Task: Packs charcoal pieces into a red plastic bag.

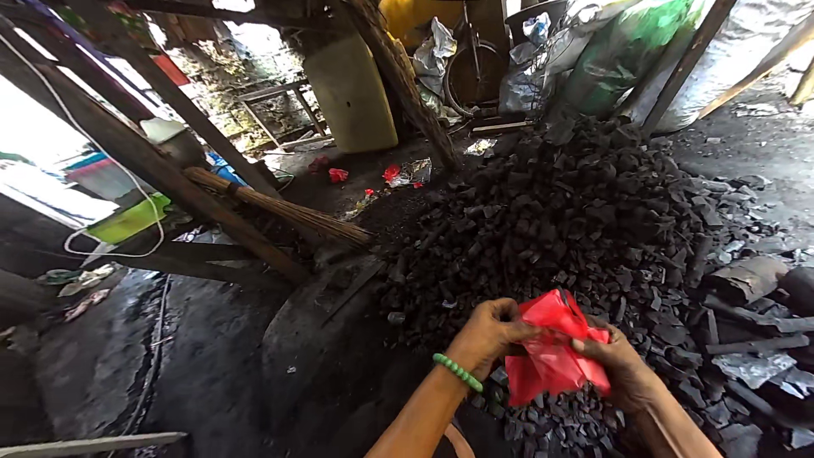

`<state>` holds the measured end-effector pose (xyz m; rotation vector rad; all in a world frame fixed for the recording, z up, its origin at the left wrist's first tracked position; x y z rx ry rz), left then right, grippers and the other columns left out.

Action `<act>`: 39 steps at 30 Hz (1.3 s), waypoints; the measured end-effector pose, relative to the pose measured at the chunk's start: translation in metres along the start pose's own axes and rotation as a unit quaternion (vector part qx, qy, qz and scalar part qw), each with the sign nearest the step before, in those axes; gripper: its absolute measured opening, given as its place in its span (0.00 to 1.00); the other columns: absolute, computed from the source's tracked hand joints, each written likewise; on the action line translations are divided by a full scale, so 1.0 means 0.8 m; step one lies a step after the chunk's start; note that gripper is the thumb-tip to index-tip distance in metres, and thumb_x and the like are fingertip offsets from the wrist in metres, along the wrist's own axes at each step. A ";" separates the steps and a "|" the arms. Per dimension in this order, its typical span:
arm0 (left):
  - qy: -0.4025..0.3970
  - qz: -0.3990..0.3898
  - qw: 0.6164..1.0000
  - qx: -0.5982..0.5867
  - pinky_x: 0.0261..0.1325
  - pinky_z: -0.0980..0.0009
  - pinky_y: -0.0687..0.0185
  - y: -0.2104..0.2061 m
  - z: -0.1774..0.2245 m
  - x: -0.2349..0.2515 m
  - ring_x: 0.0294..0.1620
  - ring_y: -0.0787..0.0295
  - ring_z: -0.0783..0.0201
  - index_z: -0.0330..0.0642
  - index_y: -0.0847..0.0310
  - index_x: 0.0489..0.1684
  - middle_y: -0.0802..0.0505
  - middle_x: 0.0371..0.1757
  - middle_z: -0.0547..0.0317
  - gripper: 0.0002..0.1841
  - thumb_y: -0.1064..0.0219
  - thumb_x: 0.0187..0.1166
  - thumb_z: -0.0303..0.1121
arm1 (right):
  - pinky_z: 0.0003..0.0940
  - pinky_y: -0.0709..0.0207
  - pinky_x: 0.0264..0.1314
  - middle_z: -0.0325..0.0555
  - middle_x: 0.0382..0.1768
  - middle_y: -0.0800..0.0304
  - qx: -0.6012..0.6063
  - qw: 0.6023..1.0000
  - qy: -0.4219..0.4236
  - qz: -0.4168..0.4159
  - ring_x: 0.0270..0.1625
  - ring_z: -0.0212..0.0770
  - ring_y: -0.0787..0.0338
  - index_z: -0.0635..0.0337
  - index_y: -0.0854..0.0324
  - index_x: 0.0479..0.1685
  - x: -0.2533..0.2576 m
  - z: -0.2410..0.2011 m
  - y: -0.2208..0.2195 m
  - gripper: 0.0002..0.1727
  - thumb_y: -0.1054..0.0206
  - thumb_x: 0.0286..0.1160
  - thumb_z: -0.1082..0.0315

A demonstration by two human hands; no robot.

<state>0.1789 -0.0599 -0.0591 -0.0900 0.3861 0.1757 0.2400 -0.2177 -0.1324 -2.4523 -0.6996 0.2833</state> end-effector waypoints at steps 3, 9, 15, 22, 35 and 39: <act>-0.046 0.004 0.990 -0.135 0.36 0.71 0.12 0.025 0.018 -0.012 0.28 0.11 0.67 0.43 0.25 0.27 0.11 0.26 0.59 0.11 0.44 0.79 0.18 | 0.21 0.17 0.27 0.30 0.20 0.13 -0.128 0.987 0.040 0.094 0.22 0.23 0.14 0.48 0.20 0.23 0.013 -0.006 0.049 0.06 0.28 0.55 0.71; -0.153 0.043 0.987 -0.022 0.28 0.77 0.22 0.040 0.031 -0.013 0.23 0.21 0.74 0.45 0.27 0.57 0.16 0.30 0.63 0.09 0.43 0.85 0.25 | 0.47 0.12 0.57 0.53 0.65 0.16 -0.414 0.910 0.012 -0.007 0.61 0.46 0.10 0.60 0.30 0.77 0.015 0.008 0.047 0.52 0.14 0.41 0.53; -0.018 -0.107 0.844 0.525 0.67 0.46 0.22 0.019 0.000 0.009 0.63 0.16 0.44 0.40 0.11 0.60 0.14 0.64 0.38 0.14 0.37 0.82 0.26 | 0.37 0.13 0.51 0.45 0.41 0.05 -0.456 0.862 0.162 -0.150 0.43 0.35 0.07 0.63 0.09 0.49 0.050 -0.005 -0.021 0.11 0.30 0.73 0.68; 0.190 0.131 0.750 0.620 0.68 0.45 0.19 0.133 0.006 0.013 0.67 0.17 0.35 0.44 0.30 0.84 0.34 0.85 0.35 0.30 0.36 0.79 0.21 | 0.42 0.12 0.53 0.51 0.53 0.10 -0.410 0.906 0.018 -0.099 0.49 0.44 0.08 0.61 0.17 0.61 0.206 -0.024 0.036 0.19 0.26 0.69 0.75; 0.287 -0.039 0.706 0.646 0.66 0.39 0.21 0.124 -0.033 0.010 0.70 0.19 0.34 0.45 0.30 0.83 0.28 0.83 0.37 0.26 0.41 0.83 0.23 | 0.76 0.23 0.57 0.68 0.91 0.52 -0.829 0.556 -0.039 -0.040 0.85 0.82 0.43 0.32 0.37 0.90 0.304 0.082 0.053 0.57 0.11 0.51 0.49; 0.286 -0.040 0.710 0.642 0.69 0.40 0.23 0.123 -0.037 0.010 0.73 0.21 0.34 0.43 0.29 0.82 0.29 0.84 0.36 0.26 0.41 0.82 0.22 | 0.76 0.25 0.60 0.70 0.88 0.44 -0.823 0.559 -0.053 -0.090 0.82 0.80 0.36 0.42 0.22 0.80 0.228 0.126 0.102 0.39 0.17 0.62 0.55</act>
Point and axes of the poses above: each hand's wrist, its own x-axis towards the middle knuckle, its own y-axis out of the back of the hand, z = x × y, the point moved 6 cm from there along x, towards the middle knuckle
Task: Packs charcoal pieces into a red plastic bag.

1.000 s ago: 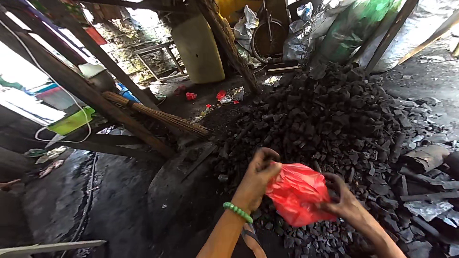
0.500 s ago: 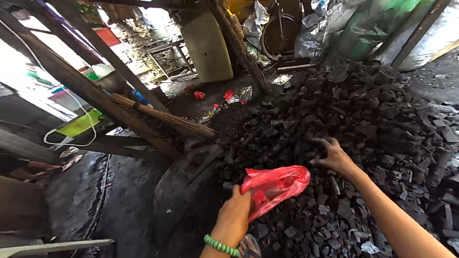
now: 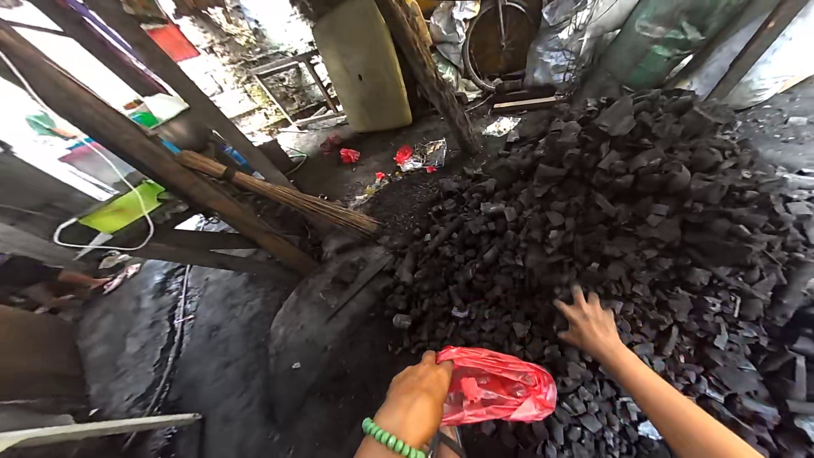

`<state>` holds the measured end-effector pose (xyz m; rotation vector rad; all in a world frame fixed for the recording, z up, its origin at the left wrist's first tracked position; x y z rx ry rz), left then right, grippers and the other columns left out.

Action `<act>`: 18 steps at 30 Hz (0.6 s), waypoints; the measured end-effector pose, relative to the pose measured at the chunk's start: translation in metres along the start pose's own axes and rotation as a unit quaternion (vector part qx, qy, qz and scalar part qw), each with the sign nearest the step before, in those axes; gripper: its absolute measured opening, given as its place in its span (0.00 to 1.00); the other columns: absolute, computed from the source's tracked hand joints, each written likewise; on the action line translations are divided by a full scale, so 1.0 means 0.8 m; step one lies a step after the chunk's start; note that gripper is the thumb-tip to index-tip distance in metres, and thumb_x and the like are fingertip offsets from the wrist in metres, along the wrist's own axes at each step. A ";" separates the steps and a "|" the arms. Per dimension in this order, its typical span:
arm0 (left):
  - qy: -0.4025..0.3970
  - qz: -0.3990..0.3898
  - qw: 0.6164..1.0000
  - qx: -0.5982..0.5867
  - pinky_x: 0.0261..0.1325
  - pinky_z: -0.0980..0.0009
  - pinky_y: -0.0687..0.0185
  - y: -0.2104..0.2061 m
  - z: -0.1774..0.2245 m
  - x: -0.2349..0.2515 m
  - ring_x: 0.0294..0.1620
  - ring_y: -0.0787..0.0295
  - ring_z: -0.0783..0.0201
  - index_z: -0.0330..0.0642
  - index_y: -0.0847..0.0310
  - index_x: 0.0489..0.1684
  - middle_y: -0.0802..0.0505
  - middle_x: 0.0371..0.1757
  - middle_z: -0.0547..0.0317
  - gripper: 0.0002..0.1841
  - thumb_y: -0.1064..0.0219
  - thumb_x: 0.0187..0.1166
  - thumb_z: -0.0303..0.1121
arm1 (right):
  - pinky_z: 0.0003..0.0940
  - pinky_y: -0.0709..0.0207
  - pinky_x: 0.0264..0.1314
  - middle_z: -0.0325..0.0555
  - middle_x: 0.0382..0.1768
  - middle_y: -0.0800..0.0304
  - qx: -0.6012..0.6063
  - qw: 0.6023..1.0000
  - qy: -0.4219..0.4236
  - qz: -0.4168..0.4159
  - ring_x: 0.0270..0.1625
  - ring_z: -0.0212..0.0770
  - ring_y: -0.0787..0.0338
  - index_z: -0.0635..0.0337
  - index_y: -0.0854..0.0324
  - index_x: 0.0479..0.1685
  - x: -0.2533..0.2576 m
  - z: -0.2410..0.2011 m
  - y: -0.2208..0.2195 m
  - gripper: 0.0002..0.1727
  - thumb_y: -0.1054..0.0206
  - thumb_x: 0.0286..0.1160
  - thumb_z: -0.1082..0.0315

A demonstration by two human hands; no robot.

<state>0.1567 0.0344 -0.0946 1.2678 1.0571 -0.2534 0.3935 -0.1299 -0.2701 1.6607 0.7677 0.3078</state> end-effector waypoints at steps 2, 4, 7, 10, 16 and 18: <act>0.000 0.007 1.000 -0.015 0.70 0.40 0.23 -0.001 0.000 0.002 0.73 0.22 0.33 0.41 0.30 0.82 0.32 0.85 0.34 0.27 0.39 0.80 0.20 | 0.76 0.26 0.61 0.71 0.86 0.40 -0.010 0.999 0.038 -0.015 0.81 0.80 0.34 0.41 0.18 0.74 -0.029 0.008 -0.032 0.31 0.20 0.65 0.61; -0.002 0.016 1.000 -0.025 0.70 0.41 0.22 -0.001 0.000 0.005 0.73 0.22 0.32 0.39 0.30 0.81 0.36 0.87 0.34 0.28 0.38 0.79 0.19 | 0.73 0.26 0.64 0.72 0.86 0.40 0.008 0.999 0.037 -0.032 0.82 0.79 0.35 0.40 0.17 0.73 -0.047 0.016 -0.052 0.30 0.21 0.66 0.61; -0.005 0.040 0.999 -0.031 0.71 0.45 0.22 -0.001 0.004 0.012 0.73 0.22 0.34 0.37 0.30 0.81 0.41 0.90 0.35 0.27 0.38 0.79 0.19 | 0.65 0.25 0.72 0.77 0.84 0.41 0.163 0.985 -0.046 -0.018 0.81 0.74 0.31 0.48 0.17 0.71 -0.059 0.034 -0.061 0.31 0.18 0.63 0.58; -0.006 0.061 0.997 -0.045 0.71 0.46 0.21 -0.005 0.019 0.020 0.72 0.21 0.34 0.35 0.30 0.81 0.44 0.90 0.34 0.28 0.37 0.78 0.17 | 0.49 0.13 0.51 0.66 0.66 0.23 0.570 0.810 -0.116 0.076 0.56 0.57 0.13 0.65 0.26 0.69 -0.088 0.026 -0.039 0.27 0.25 0.70 0.70; -0.122 0.056 0.973 -0.186 0.74 0.46 0.23 -0.031 0.063 0.036 0.74 0.22 0.36 0.33 0.41 0.87 0.35 0.85 0.29 0.39 0.27 0.72 0.24 | 0.50 0.08 0.39 0.55 0.47 0.09 0.871 0.486 -0.064 -0.032 0.42 0.53 0.05 0.51 0.30 0.68 -0.145 -0.109 -0.014 0.46 0.12 0.43 0.48; -0.114 0.026 0.970 -0.211 0.70 0.48 0.21 -0.039 0.064 0.042 0.70 0.19 0.39 0.34 0.45 0.88 0.35 0.84 0.30 0.42 0.27 0.71 0.23 | 0.44 0.17 0.65 0.55 0.72 0.22 0.640 0.761 0.016 -0.106 0.67 0.49 0.15 0.61 0.30 0.78 -0.138 -0.122 -0.025 0.40 0.22 0.63 0.55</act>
Point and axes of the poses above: each hand's wrist, its own x-axis towards the middle knuckle, its own y-axis out of the back of the hand, z = x × y, the point moved 6 cm from there along x, towards the middle knuckle
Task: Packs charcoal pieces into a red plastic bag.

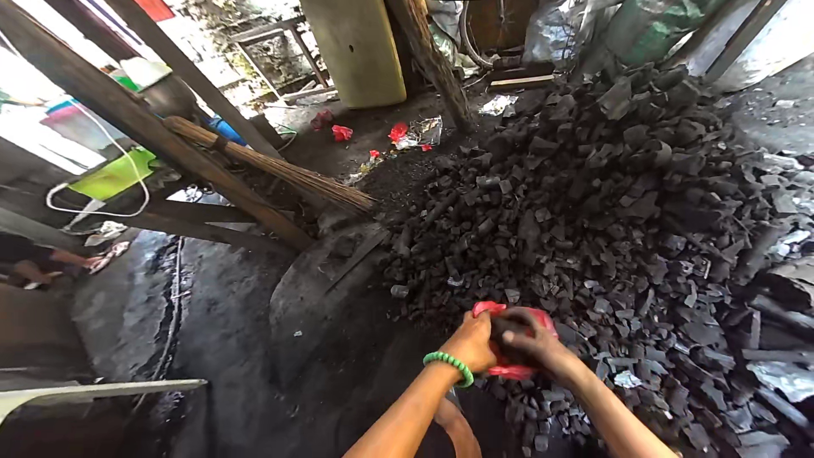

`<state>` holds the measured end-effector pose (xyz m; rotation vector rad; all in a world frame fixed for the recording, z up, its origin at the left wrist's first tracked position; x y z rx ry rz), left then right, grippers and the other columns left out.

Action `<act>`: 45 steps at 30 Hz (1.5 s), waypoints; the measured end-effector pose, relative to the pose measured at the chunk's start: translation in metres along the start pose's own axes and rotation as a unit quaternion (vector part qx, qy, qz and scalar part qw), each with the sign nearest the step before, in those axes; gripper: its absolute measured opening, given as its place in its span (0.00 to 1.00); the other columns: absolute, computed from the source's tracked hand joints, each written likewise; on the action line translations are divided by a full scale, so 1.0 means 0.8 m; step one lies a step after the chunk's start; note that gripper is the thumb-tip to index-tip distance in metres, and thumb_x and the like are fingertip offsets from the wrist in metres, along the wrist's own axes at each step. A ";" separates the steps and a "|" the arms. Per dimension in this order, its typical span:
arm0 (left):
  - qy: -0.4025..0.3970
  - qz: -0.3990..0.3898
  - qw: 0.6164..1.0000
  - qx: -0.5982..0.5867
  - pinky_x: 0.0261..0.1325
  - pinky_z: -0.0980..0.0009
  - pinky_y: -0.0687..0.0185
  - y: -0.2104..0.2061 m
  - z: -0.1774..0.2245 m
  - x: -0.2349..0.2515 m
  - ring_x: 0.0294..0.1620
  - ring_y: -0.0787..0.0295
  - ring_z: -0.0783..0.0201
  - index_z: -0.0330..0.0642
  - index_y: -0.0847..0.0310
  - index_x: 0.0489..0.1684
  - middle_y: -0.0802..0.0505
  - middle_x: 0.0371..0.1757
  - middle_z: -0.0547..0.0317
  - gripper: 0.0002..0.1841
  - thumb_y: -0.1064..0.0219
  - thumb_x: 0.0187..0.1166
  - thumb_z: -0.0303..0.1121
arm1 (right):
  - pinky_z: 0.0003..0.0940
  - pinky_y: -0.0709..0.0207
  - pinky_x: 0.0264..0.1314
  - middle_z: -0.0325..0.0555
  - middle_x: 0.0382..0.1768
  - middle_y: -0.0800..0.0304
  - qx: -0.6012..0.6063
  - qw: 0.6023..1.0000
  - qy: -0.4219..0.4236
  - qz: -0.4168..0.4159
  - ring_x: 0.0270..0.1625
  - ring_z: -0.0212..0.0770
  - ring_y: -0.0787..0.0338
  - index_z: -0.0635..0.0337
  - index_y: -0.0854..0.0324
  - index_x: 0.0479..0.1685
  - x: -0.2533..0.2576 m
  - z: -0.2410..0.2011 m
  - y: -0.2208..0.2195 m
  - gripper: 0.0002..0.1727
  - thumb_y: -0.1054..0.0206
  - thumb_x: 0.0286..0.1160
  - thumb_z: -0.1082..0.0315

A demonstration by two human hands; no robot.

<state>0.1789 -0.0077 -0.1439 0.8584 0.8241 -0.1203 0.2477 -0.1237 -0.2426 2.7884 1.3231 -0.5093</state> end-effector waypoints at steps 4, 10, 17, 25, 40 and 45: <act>0.035 -0.041 0.997 0.048 0.66 0.48 0.17 -0.018 -0.021 -0.001 0.64 0.14 0.39 0.32 0.50 0.90 0.35 0.84 0.30 0.40 0.33 0.75 0.20 | 0.64 0.41 0.86 0.73 0.89 0.48 -0.423 0.892 -0.035 -0.153 0.87 0.72 0.39 0.43 0.28 0.85 0.017 -0.007 0.000 0.33 0.27 0.78 0.60; 0.005 -0.054 0.991 0.126 0.80 0.41 0.33 -0.017 -0.039 -0.010 0.80 0.27 0.35 0.28 0.34 0.81 0.22 0.76 0.29 0.29 0.36 0.78 0.20 | 0.67 0.23 0.67 0.64 0.63 0.13 -0.469 0.874 0.059 0.109 0.67 0.64 0.14 0.61 0.13 0.62 0.100 -0.052 0.096 0.15 0.31 0.79 0.69; 0.025 -0.060 0.988 0.139 0.75 0.41 0.28 -0.004 -0.028 -0.011 0.73 0.20 0.37 0.31 0.25 0.74 0.15 0.68 0.32 0.19 0.43 0.88 0.30 | 0.89 0.49 0.75 0.65 0.94 0.59 -0.653 0.753 0.003 0.075 0.95 0.72 0.63 0.47 0.22 0.80 0.114 0.047 0.111 0.29 0.30 0.75 0.70; 0.013 -0.015 0.992 0.125 0.82 0.47 0.34 0.004 -0.022 -0.011 0.81 0.28 0.38 0.29 0.32 0.81 0.24 0.79 0.31 0.26 0.39 0.81 0.20 | 0.78 0.54 0.85 0.72 0.89 0.45 -0.620 0.783 -0.028 0.049 0.92 0.76 0.51 0.56 0.24 0.81 0.032 0.085 0.114 0.29 0.31 0.78 0.64; 0.007 0.001 0.994 0.109 0.78 0.46 0.28 0.006 0.002 -0.003 0.78 0.26 0.39 0.32 0.36 0.84 0.32 0.84 0.34 0.32 0.34 0.75 0.19 | 0.45 0.14 0.47 0.54 0.51 0.15 0.041 0.958 0.047 0.281 0.46 0.45 0.11 0.63 0.33 0.72 -0.004 0.053 0.171 0.35 0.28 0.58 0.74; -0.023 0.007 0.998 0.055 0.76 0.46 0.26 -0.001 0.006 0.004 0.78 0.25 0.39 0.32 0.37 0.84 0.31 0.84 0.35 0.35 0.30 0.73 0.19 | 0.45 0.08 0.43 0.50 0.47 0.05 0.391 0.913 0.083 0.079 0.45 0.49 0.04 0.47 0.20 0.55 -0.012 0.014 0.068 0.36 0.12 0.35 0.58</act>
Point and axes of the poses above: each hand's wrist, its own x-axis towards the middle knuckle, its own y-axis out of the back of the hand, z = x × y, the point moved 6 cm from there along x, towards the middle knuckle
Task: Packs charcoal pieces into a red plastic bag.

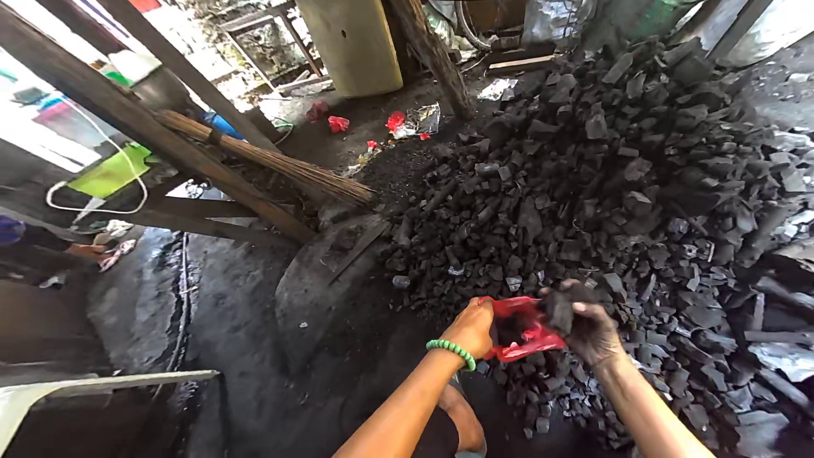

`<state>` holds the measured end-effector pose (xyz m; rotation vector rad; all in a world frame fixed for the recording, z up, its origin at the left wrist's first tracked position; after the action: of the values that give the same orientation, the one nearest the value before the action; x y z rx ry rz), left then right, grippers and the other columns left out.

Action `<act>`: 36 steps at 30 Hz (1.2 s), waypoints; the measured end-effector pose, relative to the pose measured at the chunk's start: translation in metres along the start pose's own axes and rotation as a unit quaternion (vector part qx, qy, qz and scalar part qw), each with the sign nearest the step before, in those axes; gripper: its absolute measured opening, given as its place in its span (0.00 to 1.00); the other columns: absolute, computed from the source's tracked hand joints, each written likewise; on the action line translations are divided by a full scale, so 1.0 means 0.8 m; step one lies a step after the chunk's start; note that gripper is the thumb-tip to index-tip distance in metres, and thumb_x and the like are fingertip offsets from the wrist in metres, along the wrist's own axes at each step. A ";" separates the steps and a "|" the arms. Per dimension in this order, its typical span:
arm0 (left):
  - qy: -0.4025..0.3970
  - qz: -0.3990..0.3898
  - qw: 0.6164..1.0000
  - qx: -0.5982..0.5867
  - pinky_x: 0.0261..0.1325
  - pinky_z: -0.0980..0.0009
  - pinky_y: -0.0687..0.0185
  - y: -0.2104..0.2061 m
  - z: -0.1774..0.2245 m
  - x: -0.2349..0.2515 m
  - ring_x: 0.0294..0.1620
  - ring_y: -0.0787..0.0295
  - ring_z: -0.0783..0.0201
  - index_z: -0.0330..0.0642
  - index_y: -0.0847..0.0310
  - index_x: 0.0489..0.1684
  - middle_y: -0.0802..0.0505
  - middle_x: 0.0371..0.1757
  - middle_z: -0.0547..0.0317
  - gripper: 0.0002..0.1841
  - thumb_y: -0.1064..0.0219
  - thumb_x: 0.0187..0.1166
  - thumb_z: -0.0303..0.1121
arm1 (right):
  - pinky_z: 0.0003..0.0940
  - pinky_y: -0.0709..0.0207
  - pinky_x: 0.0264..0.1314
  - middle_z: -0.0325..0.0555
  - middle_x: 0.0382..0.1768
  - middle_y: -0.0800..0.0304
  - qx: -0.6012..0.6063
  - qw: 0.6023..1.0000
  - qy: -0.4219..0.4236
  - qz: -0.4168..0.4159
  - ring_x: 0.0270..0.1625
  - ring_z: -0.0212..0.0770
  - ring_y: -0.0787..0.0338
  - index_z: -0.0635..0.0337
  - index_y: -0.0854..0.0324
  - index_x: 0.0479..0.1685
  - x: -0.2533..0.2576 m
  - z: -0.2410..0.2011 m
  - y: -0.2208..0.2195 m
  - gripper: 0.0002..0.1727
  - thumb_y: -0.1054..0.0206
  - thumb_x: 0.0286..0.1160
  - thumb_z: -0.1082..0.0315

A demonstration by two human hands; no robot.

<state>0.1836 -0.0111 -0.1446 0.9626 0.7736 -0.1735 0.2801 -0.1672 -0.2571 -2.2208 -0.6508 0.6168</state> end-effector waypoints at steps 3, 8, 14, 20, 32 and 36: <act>-0.002 -0.018 1.000 0.011 0.77 0.46 0.27 -0.001 0.003 0.001 0.79 0.26 0.40 0.33 0.41 0.87 0.32 0.85 0.36 0.38 0.30 0.72 0.19 | 0.46 0.17 0.63 0.57 0.64 0.16 -0.481 0.864 -0.118 -0.094 0.60 0.48 0.12 0.63 0.32 0.78 0.015 0.032 -0.026 0.39 0.20 0.61 0.69; 0.011 -0.042 0.997 0.069 0.79 0.44 0.30 -0.001 -0.005 -0.003 0.78 0.25 0.38 0.30 0.35 0.82 0.25 0.79 0.33 0.31 0.36 0.76 0.18 | 0.46 0.13 0.59 0.57 0.55 0.09 -0.537 0.835 -0.073 -0.093 0.53 0.48 0.07 0.67 0.21 0.69 0.042 -0.021 -0.023 0.17 0.40 0.87 0.68; 0.024 -0.043 0.993 0.105 0.76 0.42 0.29 0.009 -0.010 -0.009 0.74 0.20 0.39 0.34 0.24 0.75 0.14 0.69 0.34 0.19 0.44 0.88 0.28 | 0.90 0.47 0.71 0.69 0.81 0.30 -0.861 0.504 0.070 0.024 0.84 0.78 0.37 0.53 0.23 0.80 0.077 -0.042 0.094 0.37 0.19 0.66 0.56; -0.012 -0.038 0.999 0.035 0.76 0.45 0.29 0.009 -0.003 -0.012 0.72 0.18 0.43 0.38 0.20 0.73 0.13 0.68 0.38 0.19 0.47 0.88 0.25 | 0.88 0.47 0.73 0.66 0.76 0.22 -0.887 0.458 0.053 0.012 0.83 0.76 0.34 0.48 0.28 0.85 0.058 -0.013 0.096 0.39 0.22 0.69 0.59; -0.106 0.027 0.845 -0.523 0.39 0.72 0.11 0.071 0.006 -0.061 0.31 0.10 0.65 0.32 0.20 0.59 0.09 0.36 0.52 0.14 0.43 0.79 0.19 | 0.89 0.41 0.67 0.66 0.89 0.43 -0.877 0.461 -0.129 -0.037 0.85 0.84 0.45 0.37 0.37 0.90 0.047 -0.003 0.110 0.50 0.16 0.61 0.53; -0.093 0.045 0.816 -0.569 0.32 0.74 0.14 0.076 0.000 -0.066 0.24 0.16 0.68 0.33 0.20 0.60 0.11 0.35 0.53 0.15 0.45 0.79 0.20 | 0.88 0.37 0.66 0.61 0.91 0.45 -0.892 0.423 -0.147 -0.067 0.88 0.82 0.50 0.38 0.30 0.86 0.033 0.012 0.135 0.43 0.20 0.63 0.67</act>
<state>0.1730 0.0138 -0.0689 -0.1737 0.4994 0.2737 0.3223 -0.2116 -0.3499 -3.7438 -2.5351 -0.1243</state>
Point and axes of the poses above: each hand's wrist, its own x-axis towards the middle knuckle, its own y-axis out of the back of the hand, z = x × y, the point moved 6 cm from there along x, towards the middle knuckle
